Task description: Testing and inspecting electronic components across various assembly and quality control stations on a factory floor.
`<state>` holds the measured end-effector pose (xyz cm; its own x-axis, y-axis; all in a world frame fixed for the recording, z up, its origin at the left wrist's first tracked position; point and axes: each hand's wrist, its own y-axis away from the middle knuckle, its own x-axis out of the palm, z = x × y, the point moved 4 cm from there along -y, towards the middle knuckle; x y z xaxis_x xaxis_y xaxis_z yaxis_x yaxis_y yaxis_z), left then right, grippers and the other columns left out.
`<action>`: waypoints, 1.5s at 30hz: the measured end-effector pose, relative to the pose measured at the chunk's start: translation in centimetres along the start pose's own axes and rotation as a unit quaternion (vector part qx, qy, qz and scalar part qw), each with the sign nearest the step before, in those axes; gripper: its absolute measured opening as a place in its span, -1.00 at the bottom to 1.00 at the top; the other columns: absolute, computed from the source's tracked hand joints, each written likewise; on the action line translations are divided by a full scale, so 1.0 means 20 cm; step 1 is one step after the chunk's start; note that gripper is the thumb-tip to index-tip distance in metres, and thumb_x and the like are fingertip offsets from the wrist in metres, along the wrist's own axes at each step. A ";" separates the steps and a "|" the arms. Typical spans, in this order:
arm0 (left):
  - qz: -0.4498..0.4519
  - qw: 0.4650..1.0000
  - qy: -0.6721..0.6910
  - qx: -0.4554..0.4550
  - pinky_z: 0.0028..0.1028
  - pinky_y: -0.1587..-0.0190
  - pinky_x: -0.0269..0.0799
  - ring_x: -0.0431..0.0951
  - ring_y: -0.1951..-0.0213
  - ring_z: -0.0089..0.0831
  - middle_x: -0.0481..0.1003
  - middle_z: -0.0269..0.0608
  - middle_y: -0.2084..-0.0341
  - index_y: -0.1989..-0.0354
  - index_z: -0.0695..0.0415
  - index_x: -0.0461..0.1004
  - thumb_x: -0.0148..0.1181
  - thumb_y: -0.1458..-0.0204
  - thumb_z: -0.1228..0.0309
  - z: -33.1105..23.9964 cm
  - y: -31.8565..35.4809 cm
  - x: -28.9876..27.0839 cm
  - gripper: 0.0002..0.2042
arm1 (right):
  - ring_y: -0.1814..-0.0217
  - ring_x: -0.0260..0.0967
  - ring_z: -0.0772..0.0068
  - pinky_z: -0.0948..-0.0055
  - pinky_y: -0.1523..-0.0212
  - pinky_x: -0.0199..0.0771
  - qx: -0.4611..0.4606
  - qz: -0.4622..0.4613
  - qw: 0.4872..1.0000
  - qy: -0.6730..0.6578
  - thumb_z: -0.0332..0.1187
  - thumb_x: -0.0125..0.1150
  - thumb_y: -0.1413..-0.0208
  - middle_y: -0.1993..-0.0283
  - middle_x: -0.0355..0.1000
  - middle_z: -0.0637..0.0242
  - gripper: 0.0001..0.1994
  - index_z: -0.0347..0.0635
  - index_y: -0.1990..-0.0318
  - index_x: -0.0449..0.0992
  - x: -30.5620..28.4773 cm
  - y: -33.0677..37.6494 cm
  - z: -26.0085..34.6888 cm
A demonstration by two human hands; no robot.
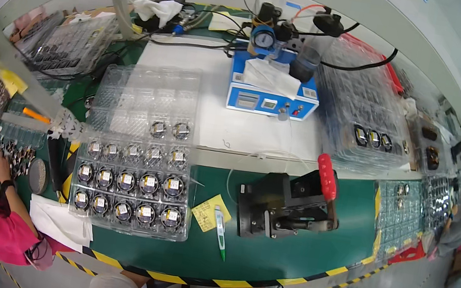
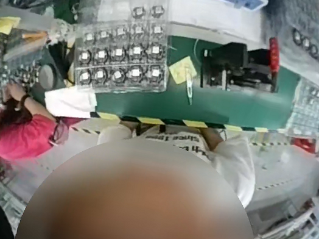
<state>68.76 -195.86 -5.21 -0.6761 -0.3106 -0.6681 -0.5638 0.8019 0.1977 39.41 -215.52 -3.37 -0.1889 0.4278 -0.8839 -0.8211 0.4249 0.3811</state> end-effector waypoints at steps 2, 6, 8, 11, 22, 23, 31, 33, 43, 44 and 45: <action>-0.045 0.998 -0.027 -0.038 -0.28 -0.02 0.29 0.40 0.06 -0.11 0.38 0.07 0.11 -0.02 0.25 0.27 0.00 0.00 0.02 0.05 0.02 0.02 -0.44 | 0.38 0.32 0.22 0.17 0.32 0.34 -0.029 -0.010 0.999 0.019 -0.32 -0.01 -0.08 0.40 0.38 0.12 -0.84 -0.20 0.39 0.43 0.04 -0.08 -0.06; -0.179 0.965 -0.059 -0.181 -0.28 -0.02 0.29 0.39 0.05 -0.10 0.37 0.08 0.09 -0.03 0.24 0.27 0.01 0.01 0.00 0.08 0.21 0.10 -0.43 | 0.39 0.32 0.22 0.18 0.33 0.34 -0.158 -0.005 0.984 0.082 -0.33 -0.01 -0.08 0.40 0.37 0.12 -0.84 -0.20 0.40 0.42 0.00 -0.35 -0.22; -0.256 0.923 -0.068 -0.280 -0.28 -0.02 0.29 0.39 0.05 -0.10 0.36 0.09 0.09 -0.03 0.24 0.26 0.02 0.02 0.00 0.05 0.34 0.16 -0.42 | 0.39 0.32 0.22 0.18 0.33 0.34 -0.253 0.007 0.960 0.118 -0.33 -0.02 -0.08 0.41 0.37 0.12 -0.84 -0.20 0.40 0.42 -0.07 -0.57 -0.26; -0.357 0.829 -0.089 -0.422 -0.28 -0.02 0.29 0.39 0.04 -0.09 0.36 0.09 0.07 -0.03 0.24 0.26 0.03 0.03 -0.01 0.04 0.54 0.21 -0.40 | 0.40 0.32 0.22 0.19 0.34 0.34 -0.391 0.013 0.907 0.154 -0.33 -0.02 -0.08 0.41 0.37 0.13 -0.84 -0.20 0.41 0.42 -0.09 -0.96 -0.15; -0.412 0.678 0.266 -0.548 -0.27 -0.10 0.17 0.27 -0.05 -0.01 0.31 0.11 0.02 -0.15 0.09 0.14 0.01 0.01 0.06 -0.14 1.10 1.03 -0.42 | 0.41 0.31 0.22 0.22 0.36 0.34 -0.590 0.010 0.782 0.203 -0.35 -0.04 -0.08 0.43 0.36 0.14 -0.84 -0.22 0.43 0.41 0.01 -1.28 -0.04; -0.397 0.686 0.265 -0.549 -0.26 -0.09 0.18 0.28 -0.04 -0.01 0.32 0.10 0.03 -0.14 0.08 0.15 0.01 0.01 0.06 -0.17 1.11 1.06 -0.43 | 0.41 0.31 0.22 0.22 0.36 0.34 -0.598 0.008 0.774 0.206 -0.35 -0.05 -0.08 0.43 0.36 0.14 -0.84 -0.22 0.43 0.41 0.03 -1.30 -0.04; -0.217 0.776 0.278 -0.523 -0.22 0.00 0.27 0.35 0.03 -0.02 0.38 0.06 0.10 -0.09 0.00 0.24 -0.02 0.00 0.06 -0.46 1.16 1.31 -0.51 | 0.42 0.31 0.22 0.24 0.37 0.34 -0.614 -0.008 0.750 0.245 -0.37 -0.06 -0.08 0.45 0.35 0.14 -0.84 -0.22 0.44 0.40 0.06 -1.30 -0.40; -0.166 0.803 0.274 -0.502 -0.21 0.02 0.29 0.37 0.04 -0.02 0.40 0.05 0.12 -0.08 -0.03 0.26 -0.03 0.00 0.06 -0.49 1.16 1.33 -0.53 | 0.42 0.31 0.22 0.24 0.38 0.34 -0.608 -0.021 0.752 0.254 -0.37 -0.06 -0.08 0.45 0.35 0.15 -0.84 -0.23 0.44 0.40 0.06 -1.30 -0.50; -0.067 0.861 -0.099 -0.495 -0.16 0.41 0.44 0.53 0.39 -0.14 0.49 -0.15 0.46 0.17 -0.01 0.44 -0.12 -0.04 0.27 -0.47 1.18 0.78 -0.75 | 0.44 0.31 0.21 0.27 0.39 0.34 -0.552 -0.099 0.776 0.289 -0.38 -0.08 -0.07 0.47 0.34 0.15 -0.83 -0.24 0.46 0.39 0.06 -1.11 -0.88; -0.140 0.862 -0.087 -0.479 -0.19 0.34 0.42 0.51 0.33 -0.14 0.47 -0.11 0.35 0.25 0.06 0.42 -0.15 -0.05 0.32 -0.53 1.14 0.53 -0.79 | 0.44 0.31 0.21 0.27 0.39 0.34 -0.540 -0.104 0.780 0.298 -0.39 -0.08 -0.07 0.47 0.34 0.16 -0.83 -0.24 0.46 0.39 0.07 -1.10 -1.00; -0.263 0.858 -0.035 -0.441 -0.20 0.31 0.40 0.48 0.31 -0.12 0.45 -0.07 0.36 0.28 0.07 0.41 -0.14 -0.04 0.35 -0.58 1.12 0.35 -0.81 | 0.44 0.31 0.21 0.27 0.40 0.34 -0.538 -0.109 0.780 0.300 -0.39 -0.09 -0.07 0.47 0.34 0.16 -0.83 -0.24 0.46 0.39 0.06 -1.05 -1.00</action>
<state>45.90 -186.07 2.86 -0.2067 -0.4555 -0.8659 -0.9423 -0.1456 0.3015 45.62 -239.99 -17.80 0.0647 -0.1477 -0.9869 -0.7847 -0.6185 0.0411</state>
